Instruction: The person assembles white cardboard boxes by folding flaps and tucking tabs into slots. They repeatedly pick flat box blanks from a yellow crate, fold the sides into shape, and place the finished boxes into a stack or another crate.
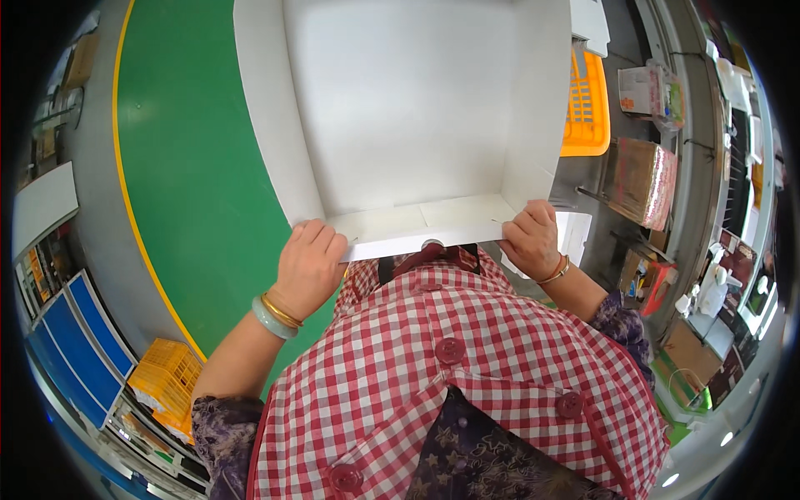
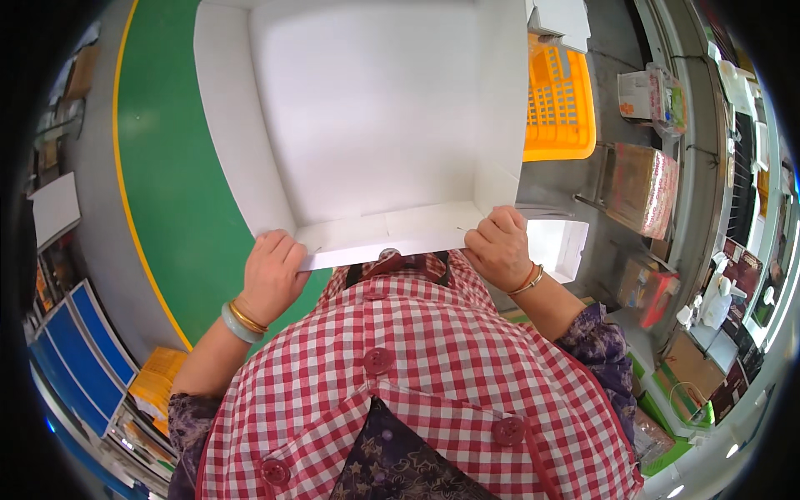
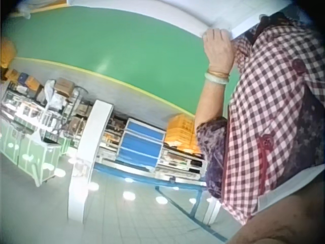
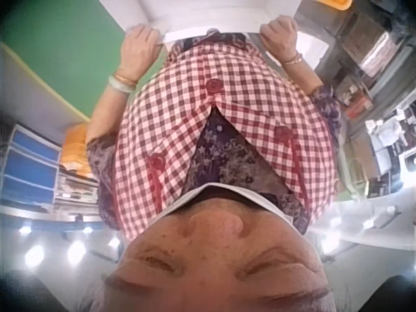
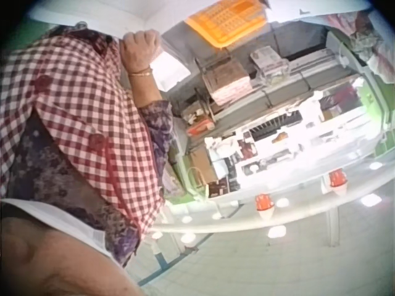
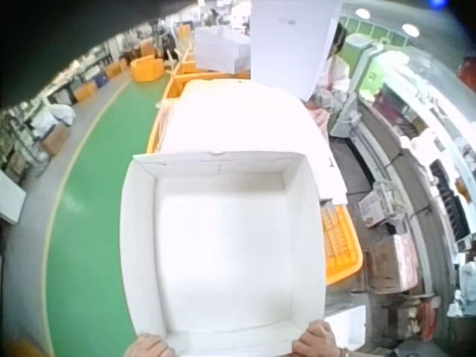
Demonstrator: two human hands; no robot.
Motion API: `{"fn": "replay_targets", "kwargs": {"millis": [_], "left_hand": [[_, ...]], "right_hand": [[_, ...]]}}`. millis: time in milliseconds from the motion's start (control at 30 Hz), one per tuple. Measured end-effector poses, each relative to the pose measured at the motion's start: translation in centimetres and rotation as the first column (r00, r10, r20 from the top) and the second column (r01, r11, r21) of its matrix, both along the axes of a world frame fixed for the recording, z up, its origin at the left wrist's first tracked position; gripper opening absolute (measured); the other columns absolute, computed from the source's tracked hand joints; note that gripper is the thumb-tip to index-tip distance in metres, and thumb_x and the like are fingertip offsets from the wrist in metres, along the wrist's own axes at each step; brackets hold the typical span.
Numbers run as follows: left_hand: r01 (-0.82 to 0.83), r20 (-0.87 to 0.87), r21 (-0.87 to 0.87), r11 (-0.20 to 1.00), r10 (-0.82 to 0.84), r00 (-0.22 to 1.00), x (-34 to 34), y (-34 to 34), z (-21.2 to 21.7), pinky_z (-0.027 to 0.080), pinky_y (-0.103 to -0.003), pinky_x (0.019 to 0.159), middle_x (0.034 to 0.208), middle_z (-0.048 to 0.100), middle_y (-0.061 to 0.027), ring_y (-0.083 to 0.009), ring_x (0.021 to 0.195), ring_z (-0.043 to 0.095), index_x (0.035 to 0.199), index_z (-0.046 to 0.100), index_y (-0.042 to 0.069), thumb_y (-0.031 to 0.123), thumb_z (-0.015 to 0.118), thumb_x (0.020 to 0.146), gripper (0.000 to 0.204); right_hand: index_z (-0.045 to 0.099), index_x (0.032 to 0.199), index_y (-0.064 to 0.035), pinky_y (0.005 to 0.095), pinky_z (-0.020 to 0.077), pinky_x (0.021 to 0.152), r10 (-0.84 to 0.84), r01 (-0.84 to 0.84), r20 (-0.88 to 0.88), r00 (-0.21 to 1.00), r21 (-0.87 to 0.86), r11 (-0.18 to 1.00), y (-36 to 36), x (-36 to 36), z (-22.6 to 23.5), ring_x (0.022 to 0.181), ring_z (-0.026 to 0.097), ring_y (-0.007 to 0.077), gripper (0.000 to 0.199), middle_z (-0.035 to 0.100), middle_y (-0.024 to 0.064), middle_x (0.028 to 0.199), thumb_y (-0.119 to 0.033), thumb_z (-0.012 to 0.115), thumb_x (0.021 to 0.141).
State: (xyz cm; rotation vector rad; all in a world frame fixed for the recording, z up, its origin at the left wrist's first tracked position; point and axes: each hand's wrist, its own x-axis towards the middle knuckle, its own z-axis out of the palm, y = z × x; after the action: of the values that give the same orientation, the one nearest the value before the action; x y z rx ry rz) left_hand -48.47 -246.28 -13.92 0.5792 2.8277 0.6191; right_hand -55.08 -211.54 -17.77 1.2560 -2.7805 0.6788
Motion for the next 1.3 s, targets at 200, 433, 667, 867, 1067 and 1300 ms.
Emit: {"fn": "replay_targets", "kwargs": {"millis": [200, 433, 667, 867, 1067, 1300], "left_hand": [[0.041, -0.074, 0.009, 0.999, -0.040, 0.996, -0.4, -1.6, -1.0, 0.042, -0.041, 0.082, 0.074, 0.052, -0.0084, -0.0273, 0.085, 0.053, 0.075, 0.053, 0.006, 0.010, 0.070, 0.061, 0.022], [0.068, -0.205, -0.179, 0.982, -0.104, 0.973, -0.2, -3.8, -2.9, 0.036, -0.049, 0.100, 0.083, 0.058, -0.0070, -0.0266, 0.097, 0.055, 0.084, 0.058, 0.003, 0.011, 0.069, 0.067, 0.022], [-0.112, -0.366, -0.019, 0.994, 0.097, 0.925, 0.0, -2.0, -3.4, 0.047, -0.036, 0.070, 0.085, 0.062, -0.0073, -0.0250, 0.079, 0.059, 0.096, 0.061, 0.004, 0.005, 0.065, 0.073, 0.023], [-0.129, -0.363, 0.048, 0.991, 0.137, 0.922, -0.7, 0.0, -5.1, 0.046, -0.034, 0.067, 0.082, 0.059, -0.0064, -0.0229, 0.078, 0.059, 0.092, 0.057, 0.007, 0.008, 0.059, 0.075, 0.018], [-0.108, -0.341, 0.002, 0.994, 0.102, 0.934, -1.2, 1.1, -5.7, 0.046, -0.033, 0.065, 0.078, 0.057, -0.0064, -0.0224, 0.075, 0.057, 0.090, 0.054, 0.006, 0.012, 0.060, 0.076, 0.016], [-0.010, -0.399, 0.070, 0.998, 0.037, 0.916, -3.7, 3.9, -6.6, 0.043, -0.033, 0.058, 0.068, 0.050, -0.0052, -0.0213, 0.065, 0.052, 0.078, 0.051, 0.008, 0.016, 0.062, 0.078, 0.013]], "right_hand": [[0.053, 0.067, -0.0113, 0.0382, 0.0392, 0.072, -0.013, 0.012, -0.011, 1.000, -0.066, 0.998, -1.3, 0.3, -0.7, 0.073, 0.047, 0.0232, 0.020, 0.045, 0.0023, 0.067, -0.011, 0.070, 0.057], [0.052, 0.070, -0.0111, 0.0356, 0.0387, 0.076, 0.019, -0.027, -0.086, 0.996, -0.092, 0.995, -3.8, -1.2, -1.7, 0.076, 0.046, 0.0225, 0.018, 0.046, 0.0026, 0.070, -0.016, 0.068, 0.065], [0.053, 0.073, -0.0092, 0.0346, 0.0403, 0.075, 0.005, -0.038, -0.199, 0.980, -0.165, 0.986, -5.7, -3.1, -1.5, 0.074, 0.048, 0.0219, 0.012, 0.048, 0.0033, 0.072, -0.012, 0.063, 0.069], [0.053, 0.078, -0.0085, 0.0304, 0.0413, 0.067, 0.150, -0.195, -0.238, 0.960, -0.176, 0.965, -9.0, -4.0, -3.0, 0.072, 0.050, 0.0193, 0.011, 0.049, 0.0029, 0.071, -0.012, 0.061, 0.071], [0.051, 0.071, -0.0109, 0.0290, 0.0403, 0.061, 0.160, -0.198, -0.216, 0.963, -0.168, 0.966, -9.7, -4.2, -2.8, 0.068, 0.049, 0.0174, 0.017, 0.048, 0.0016, 0.066, -0.019, 0.064, 0.078], [0.051, 0.066, -0.0109, 0.0289, 0.0403, 0.060, 0.125, -0.170, -0.260, 0.957, -0.162, 0.972, -10.1, -4.1, -2.6, 0.066, 0.049, 0.0173, 0.022, 0.048, 0.0011, 0.064, -0.022, 0.065, 0.079]]}}
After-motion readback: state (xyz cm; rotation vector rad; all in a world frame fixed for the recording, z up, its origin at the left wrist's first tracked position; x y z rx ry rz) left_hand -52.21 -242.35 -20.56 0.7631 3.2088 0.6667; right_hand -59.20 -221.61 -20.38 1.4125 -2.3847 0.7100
